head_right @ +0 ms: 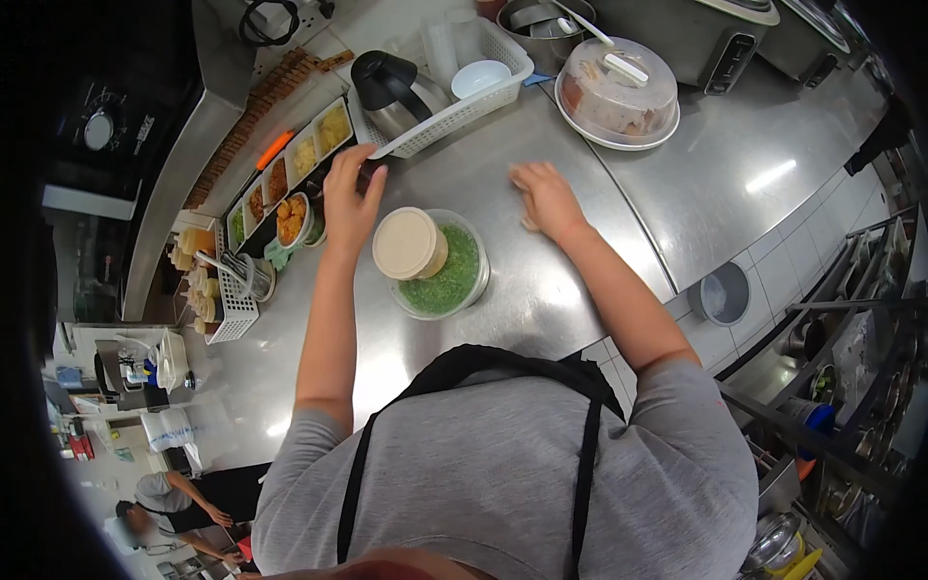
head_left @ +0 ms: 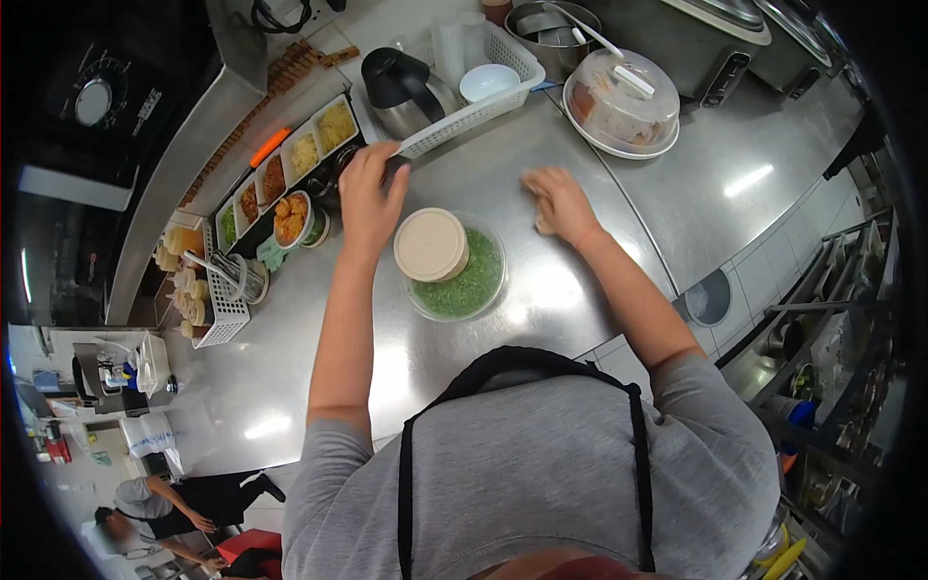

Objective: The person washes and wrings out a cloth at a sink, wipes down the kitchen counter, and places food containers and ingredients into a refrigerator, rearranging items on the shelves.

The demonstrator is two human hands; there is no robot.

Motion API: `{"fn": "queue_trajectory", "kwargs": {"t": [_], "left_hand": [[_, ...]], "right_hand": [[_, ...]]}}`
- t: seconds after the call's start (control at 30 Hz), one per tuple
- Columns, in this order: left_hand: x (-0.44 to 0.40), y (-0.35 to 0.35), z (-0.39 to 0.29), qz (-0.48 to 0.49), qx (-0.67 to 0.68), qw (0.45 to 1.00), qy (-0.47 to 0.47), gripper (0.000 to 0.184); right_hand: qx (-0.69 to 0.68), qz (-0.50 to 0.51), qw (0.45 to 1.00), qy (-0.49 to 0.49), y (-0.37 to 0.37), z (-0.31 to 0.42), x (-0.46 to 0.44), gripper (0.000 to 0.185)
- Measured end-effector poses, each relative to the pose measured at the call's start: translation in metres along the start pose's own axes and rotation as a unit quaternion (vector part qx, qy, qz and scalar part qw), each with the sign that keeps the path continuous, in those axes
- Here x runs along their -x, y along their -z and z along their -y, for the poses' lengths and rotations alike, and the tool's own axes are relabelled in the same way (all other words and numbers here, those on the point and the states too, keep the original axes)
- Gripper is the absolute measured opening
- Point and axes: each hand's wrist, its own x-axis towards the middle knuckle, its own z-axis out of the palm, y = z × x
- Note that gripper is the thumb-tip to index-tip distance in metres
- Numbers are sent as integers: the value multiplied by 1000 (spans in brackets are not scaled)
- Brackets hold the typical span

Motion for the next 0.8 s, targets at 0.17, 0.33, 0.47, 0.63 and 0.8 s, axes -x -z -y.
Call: {"fn": "queue_trajectory", "kwargs": {"t": [0.17,0.33,0.47,0.63,0.8], "left_hand": [[-56,-51,14,69,-86,988,-110,25],[-84,-92,21,137,-165,959,-184,21],[-90,-119,23,197,-234,928,-211,13],[-96,-131,32,168,-261,919,-244,6],[-98,-130,30,190,-262,914,-242,6]], "right_hand": [[88,101,982,130,-26,25,-85,37],[155,178,962,136,-102,13,-107,33],[215,146,961,88,-96,5,-112,32],[240,103,965,-11,-61,-51,-113,33],[307,-5,942,-132,-41,-65,-107,35]]}}
